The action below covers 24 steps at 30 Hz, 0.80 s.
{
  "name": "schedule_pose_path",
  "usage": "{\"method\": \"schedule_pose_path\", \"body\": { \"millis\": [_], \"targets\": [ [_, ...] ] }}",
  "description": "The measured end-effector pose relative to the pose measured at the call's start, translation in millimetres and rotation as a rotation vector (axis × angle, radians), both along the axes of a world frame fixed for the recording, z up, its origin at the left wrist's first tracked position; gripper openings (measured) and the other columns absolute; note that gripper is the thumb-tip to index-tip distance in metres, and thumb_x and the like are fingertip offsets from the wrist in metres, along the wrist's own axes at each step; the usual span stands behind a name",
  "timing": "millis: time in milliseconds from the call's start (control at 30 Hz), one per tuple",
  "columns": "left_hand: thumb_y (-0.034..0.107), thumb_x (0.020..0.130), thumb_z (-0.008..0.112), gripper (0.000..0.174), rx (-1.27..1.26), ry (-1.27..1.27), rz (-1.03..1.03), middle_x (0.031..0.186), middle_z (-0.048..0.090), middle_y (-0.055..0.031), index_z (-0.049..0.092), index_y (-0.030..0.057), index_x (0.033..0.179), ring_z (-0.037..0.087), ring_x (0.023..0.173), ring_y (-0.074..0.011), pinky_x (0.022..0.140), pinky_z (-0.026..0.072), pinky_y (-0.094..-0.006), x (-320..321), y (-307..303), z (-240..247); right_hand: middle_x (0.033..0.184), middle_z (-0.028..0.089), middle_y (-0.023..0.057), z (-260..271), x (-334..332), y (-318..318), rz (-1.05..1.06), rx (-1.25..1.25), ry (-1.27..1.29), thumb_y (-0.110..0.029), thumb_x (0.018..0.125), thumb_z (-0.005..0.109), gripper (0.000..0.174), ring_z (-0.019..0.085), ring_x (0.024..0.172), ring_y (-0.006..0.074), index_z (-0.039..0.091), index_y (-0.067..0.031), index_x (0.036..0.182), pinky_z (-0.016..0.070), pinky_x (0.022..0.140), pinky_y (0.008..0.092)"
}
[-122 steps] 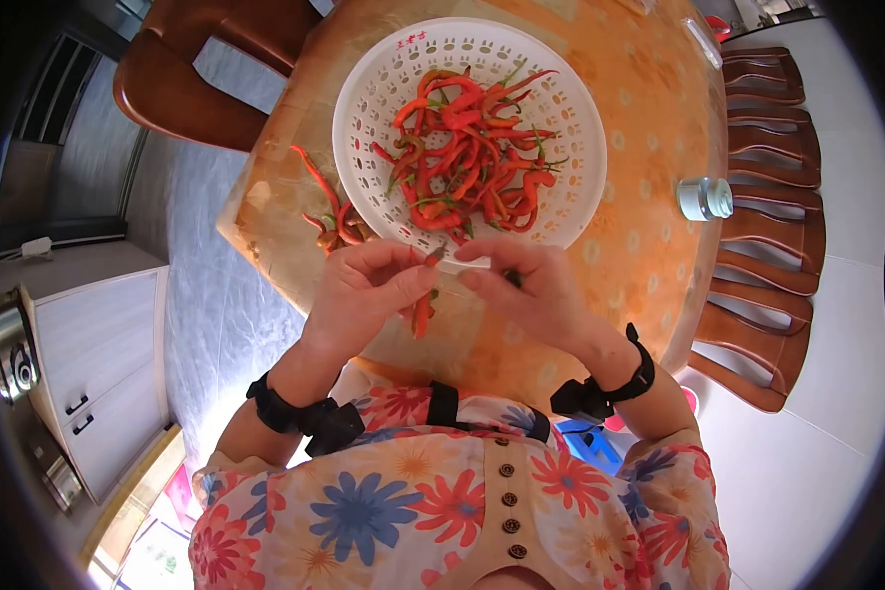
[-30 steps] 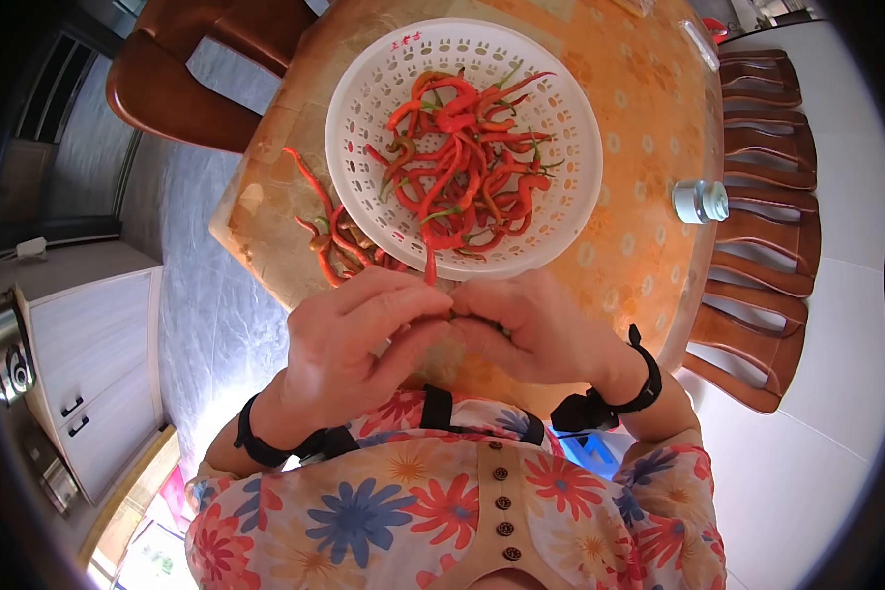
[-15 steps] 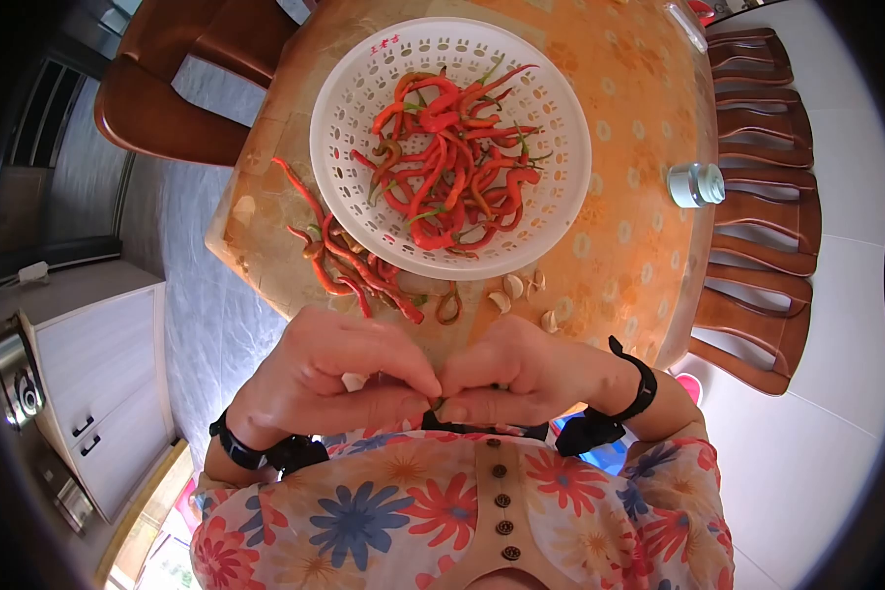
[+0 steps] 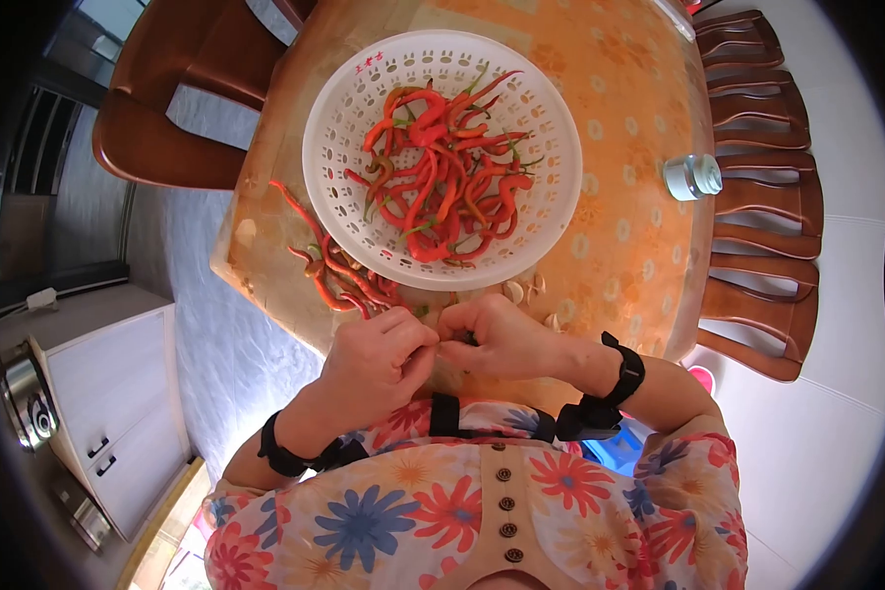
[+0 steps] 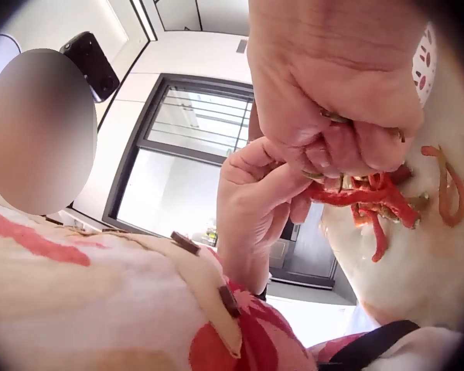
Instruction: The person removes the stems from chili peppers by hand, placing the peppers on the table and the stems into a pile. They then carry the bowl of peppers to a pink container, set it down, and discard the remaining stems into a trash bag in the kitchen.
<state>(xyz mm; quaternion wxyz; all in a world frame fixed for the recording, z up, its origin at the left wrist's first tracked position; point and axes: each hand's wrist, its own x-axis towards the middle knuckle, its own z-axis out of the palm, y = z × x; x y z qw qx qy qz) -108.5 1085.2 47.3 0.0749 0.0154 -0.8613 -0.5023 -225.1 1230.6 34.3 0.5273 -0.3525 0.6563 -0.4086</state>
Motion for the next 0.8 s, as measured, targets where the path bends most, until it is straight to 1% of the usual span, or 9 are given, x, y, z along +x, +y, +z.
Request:
{"method": "schedule_pose_path", "body": {
  "millis": [200,300,367,400,467,567,700,767,800],
  "targets": [
    [0.001,0.07,0.061,0.008,0.027,-0.01,-0.034,0.064,0.053,-0.0067,0.059,0.0036,0.076,0.055,0.052,-0.0194,0.047,0.0433,-0.0279,-3,4,8,0.058,0.053,0.0155,-2,-3,3,-0.059,-0.067,0.333,-0.013,0.074,0.059,0.015,0.049,0.049,0.0206,0.059,0.0021,0.076,0.0412,0.049,0.0326],
    [0.002,0.073,0.06,0.008,0.241,-0.191,-0.002,0.067,0.057,-0.0068,0.062,0.0017,0.08,0.057,0.055,-0.0134,0.049,0.0442,-0.0249,-10,-15,5,0.059,0.054,0.01,12,-10,8,0.011,-0.038,0.124,-0.013,0.076,0.058,0.015,0.049,0.051,0.0169,0.057,0.0028,0.075,0.041,0.049,0.0309],
    [0.004,0.075,0.06,0.011,0.582,-0.494,0.073,0.071,0.061,-0.0076,0.064,0.0009,0.085,0.058,0.059,-0.0094,0.051,0.0446,-0.0233,-15,-25,-7,0.062,0.052,-0.0001,14,-17,13,-0.119,-0.045,-0.185,-0.014,0.079,0.057,0.015,0.048,0.053,0.0097,0.055,0.0006,0.074,0.0392,0.048,0.0266],
    [0.004,0.075,0.06,0.011,0.577,-0.491,0.073,0.071,0.061,-0.0076,0.064,0.0009,0.085,0.058,0.059,-0.0094,0.051,0.0446,-0.0233,-16,-26,-9,0.062,0.052,-0.0001,18,-20,15,-0.119,-0.05,-0.183,-0.014,0.079,0.057,0.015,0.048,0.053,0.0097,0.055,0.0006,0.074,0.0392,0.048,0.0266],
    [0.003,0.077,0.059,0.013,0.403,-0.431,0.016,0.074,0.063,-0.0098,0.063,0.0005,0.089,0.06,0.061,-0.012,0.053,0.0455,-0.0243,-18,-29,-12,0.065,0.046,-0.0073,26,-27,18,-0.198,0.005,-0.4,-0.016,0.082,0.058,0.015,0.042,0.054,0.0027,0.052,-0.0051,0.072,0.0344,0.046,0.0202],
    [0.005,0.077,0.059,0.014,0.173,-0.275,0.032,0.073,0.062,-0.0118,0.063,0.0006,0.089,0.06,0.059,-0.0169,0.054,0.0462,-0.0263,-27,-42,-1,0.063,0.043,-0.008,22,-33,30,-0.268,0.049,-0.669,-0.017,0.082,0.059,0.016,0.037,0.053,-0.0002,0.049,-0.0097,0.071,0.0298,0.045,0.0164],
    [0.007,0.076,0.058,0.014,-0.107,-0.281,0.101,0.073,0.061,-0.0145,0.063,0.0004,0.088,0.06,0.063,-0.0246,0.059,0.0474,-0.0322,-61,-66,7,0.06,0.04,-0.008,21,-33,38,-0.274,-0.046,-0.628,-0.019,0.083,0.06,0.021,0.033,0.051,-0.0001,0.048,-0.0107,0.068,0.0262,0.043,0.0162],
    [0.008,0.074,0.057,0.012,-0.398,-0.054,0.076,0.074,0.06,-0.0156,0.063,0.0016,0.083,0.06,0.07,-0.0291,0.064,0.0469,-0.0379,-81,-76,-10,0.058,0.039,-0.0071,15,-31,41,-0.285,-0.116,-0.64,-0.023,0.085,0.059,0.025,0.032,0.048,0.0009,0.048,-0.01,0.067,0.0247,0.042,0.0176],
    [0.008,0.074,0.057,0.012,-0.4,-0.052,0.073,0.074,0.06,-0.0156,0.063,0.0016,0.083,0.06,0.07,-0.0291,0.064,0.0469,-0.0379,-90,-78,-13,0.058,0.039,-0.0071,13,-29,41,-0.288,-0.119,-0.639,-0.023,0.085,0.059,0.025,0.032,0.048,0.0009,0.048,-0.01,0.067,0.0247,0.042,0.0176]
  ]
}}
